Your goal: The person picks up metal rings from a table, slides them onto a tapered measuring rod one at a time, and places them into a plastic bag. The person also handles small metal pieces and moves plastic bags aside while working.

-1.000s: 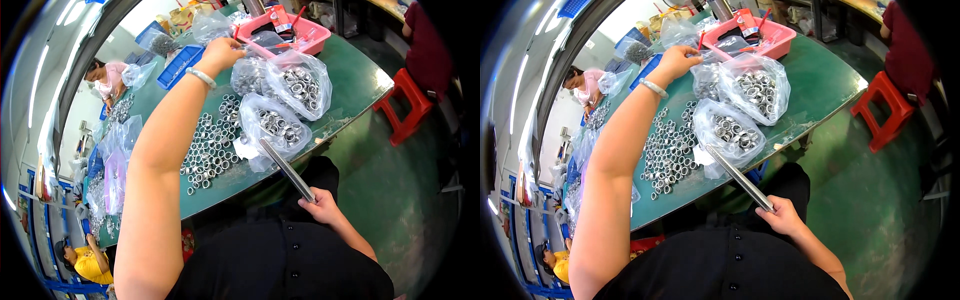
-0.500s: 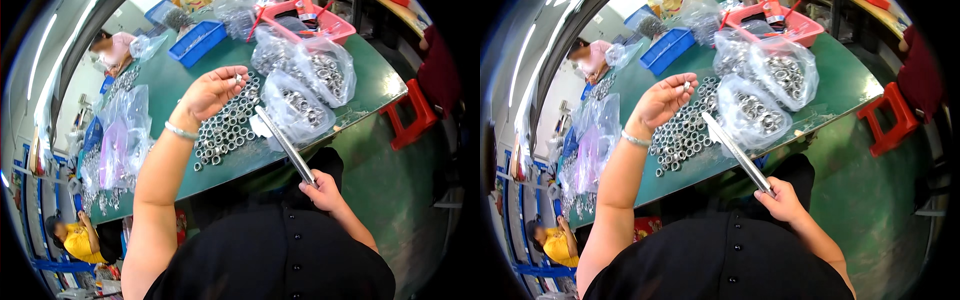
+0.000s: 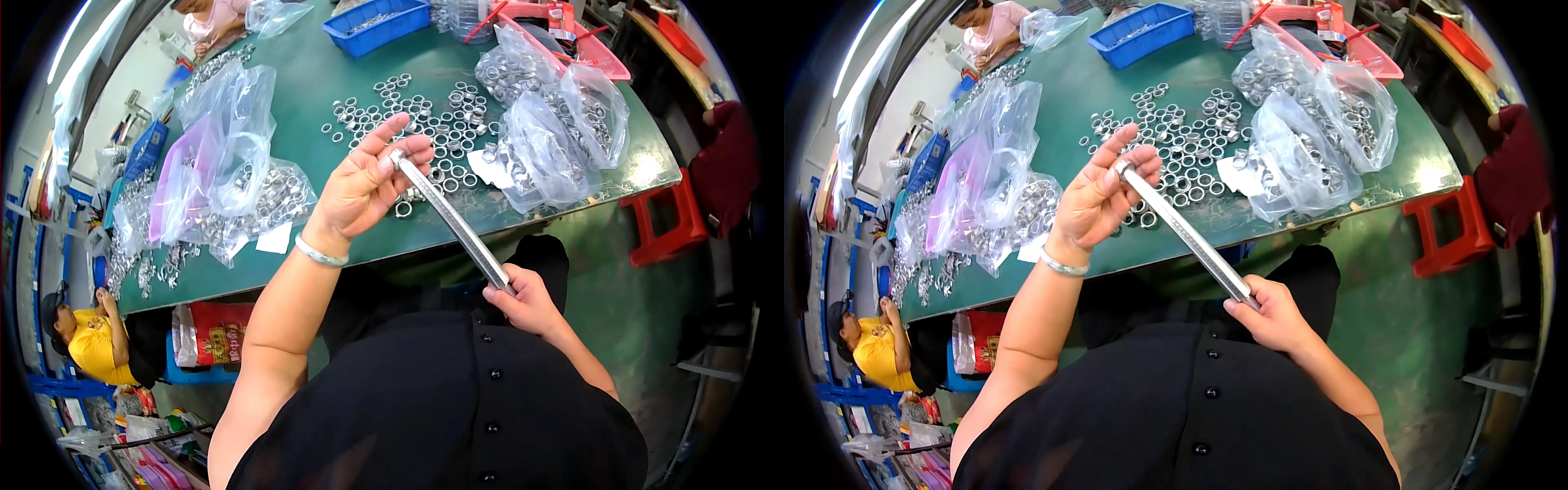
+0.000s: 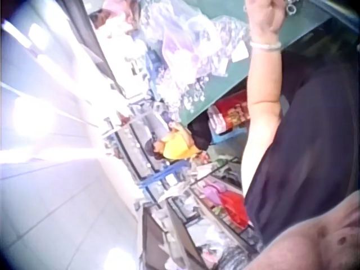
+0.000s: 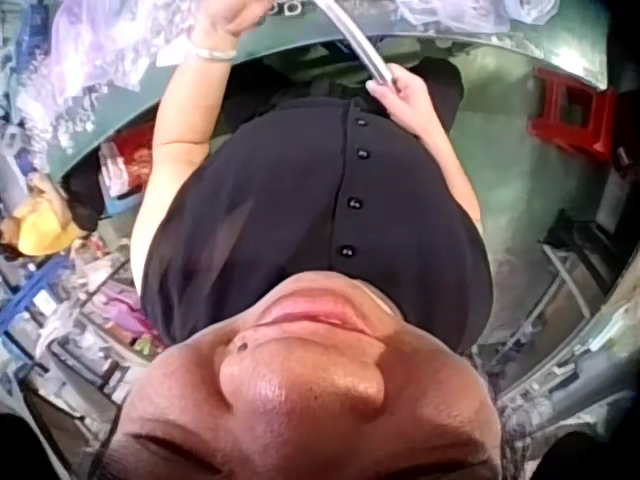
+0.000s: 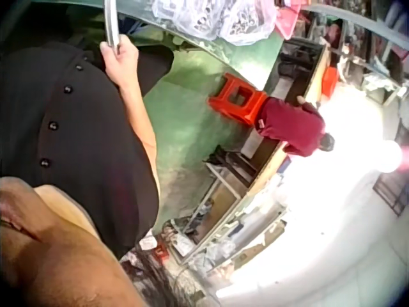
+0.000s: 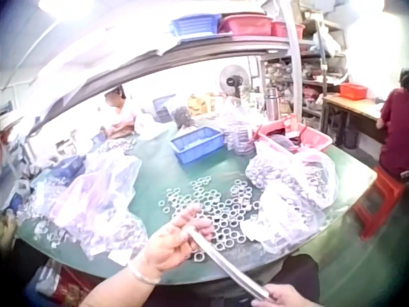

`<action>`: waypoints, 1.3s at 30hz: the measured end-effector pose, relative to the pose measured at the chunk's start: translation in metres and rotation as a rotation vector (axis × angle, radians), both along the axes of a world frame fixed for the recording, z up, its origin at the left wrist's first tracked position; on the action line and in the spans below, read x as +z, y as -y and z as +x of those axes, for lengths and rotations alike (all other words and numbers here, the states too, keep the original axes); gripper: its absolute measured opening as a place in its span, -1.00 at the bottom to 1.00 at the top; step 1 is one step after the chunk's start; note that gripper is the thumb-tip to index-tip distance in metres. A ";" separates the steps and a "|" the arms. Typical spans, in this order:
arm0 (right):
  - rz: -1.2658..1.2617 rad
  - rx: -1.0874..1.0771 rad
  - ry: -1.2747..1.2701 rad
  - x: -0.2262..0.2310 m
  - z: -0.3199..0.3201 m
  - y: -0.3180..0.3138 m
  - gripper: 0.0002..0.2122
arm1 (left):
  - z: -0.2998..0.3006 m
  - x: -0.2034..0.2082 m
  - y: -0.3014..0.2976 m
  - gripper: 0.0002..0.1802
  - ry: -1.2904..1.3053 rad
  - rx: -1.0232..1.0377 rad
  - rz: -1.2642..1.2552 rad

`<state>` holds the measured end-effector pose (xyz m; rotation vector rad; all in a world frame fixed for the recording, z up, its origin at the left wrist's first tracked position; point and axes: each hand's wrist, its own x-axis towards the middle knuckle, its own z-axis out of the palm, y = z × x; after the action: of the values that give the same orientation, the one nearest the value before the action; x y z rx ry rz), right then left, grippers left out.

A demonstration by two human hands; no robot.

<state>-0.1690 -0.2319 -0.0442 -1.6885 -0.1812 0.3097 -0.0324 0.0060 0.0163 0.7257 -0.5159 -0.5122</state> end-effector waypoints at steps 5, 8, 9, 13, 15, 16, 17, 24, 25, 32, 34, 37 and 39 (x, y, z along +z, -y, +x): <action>-0.072 0.031 -0.036 0.002 0.000 -0.017 -0.85 | -0.023 -0.004 -0.008 -0.37 -0.009 0.027 0.004; -0.116 0.048 0.031 0.002 0.003 -0.026 -0.85 | -0.030 -0.014 -0.018 -0.40 -0.010 0.118 0.092; -0.131 0.046 0.043 0.002 0.005 -0.029 -0.85 | -0.031 -0.018 -0.021 -0.41 -0.010 0.148 0.135; -0.185 0.044 0.050 -0.001 0.012 -0.039 -0.86 | -0.043 -0.032 -0.018 -0.60 -0.107 0.344 0.371; -0.210 0.046 0.034 -0.002 0.017 -0.043 -0.86 | -0.047 -0.035 -0.018 -0.67 -0.120 0.402 0.454; -0.190 0.054 -0.011 0.000 0.020 -0.045 -0.86 | -0.045 -0.035 -0.021 -0.67 -0.131 0.394 0.456; -0.174 0.054 -0.043 -0.001 0.021 -0.045 -0.86 | -0.044 -0.035 -0.024 -0.68 -0.143 0.386 0.458; -0.119 0.050 -0.136 -0.002 0.025 -0.049 -0.86 | -0.048 -0.036 -0.034 -0.61 -0.189 0.322 0.345; -0.113 0.052 -0.141 -0.001 0.025 -0.050 -0.87 | -0.049 -0.035 -0.033 -0.61 -0.187 0.343 0.370; -0.147 0.077 -0.137 0.004 0.031 -0.057 -0.88 | -0.054 -0.043 -0.026 -0.57 -0.159 0.357 0.430; -0.104 0.078 -0.168 0.004 0.030 -0.058 -0.88 | -0.055 -0.045 -0.027 -0.57 -0.148 0.368 0.438; -0.082 0.080 -0.201 0.005 0.030 -0.059 -0.89 | -0.056 -0.045 -0.026 -0.57 -0.146 0.379 0.426; -0.077 0.082 -0.211 0.005 0.031 -0.060 -0.89 | -0.058 -0.044 -0.027 -0.55 -0.146 0.381 0.433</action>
<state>-0.1385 -0.1723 -0.0395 -1.7136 -0.0834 0.5594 -0.0899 0.0329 -0.0275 1.1625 -0.1187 -0.3162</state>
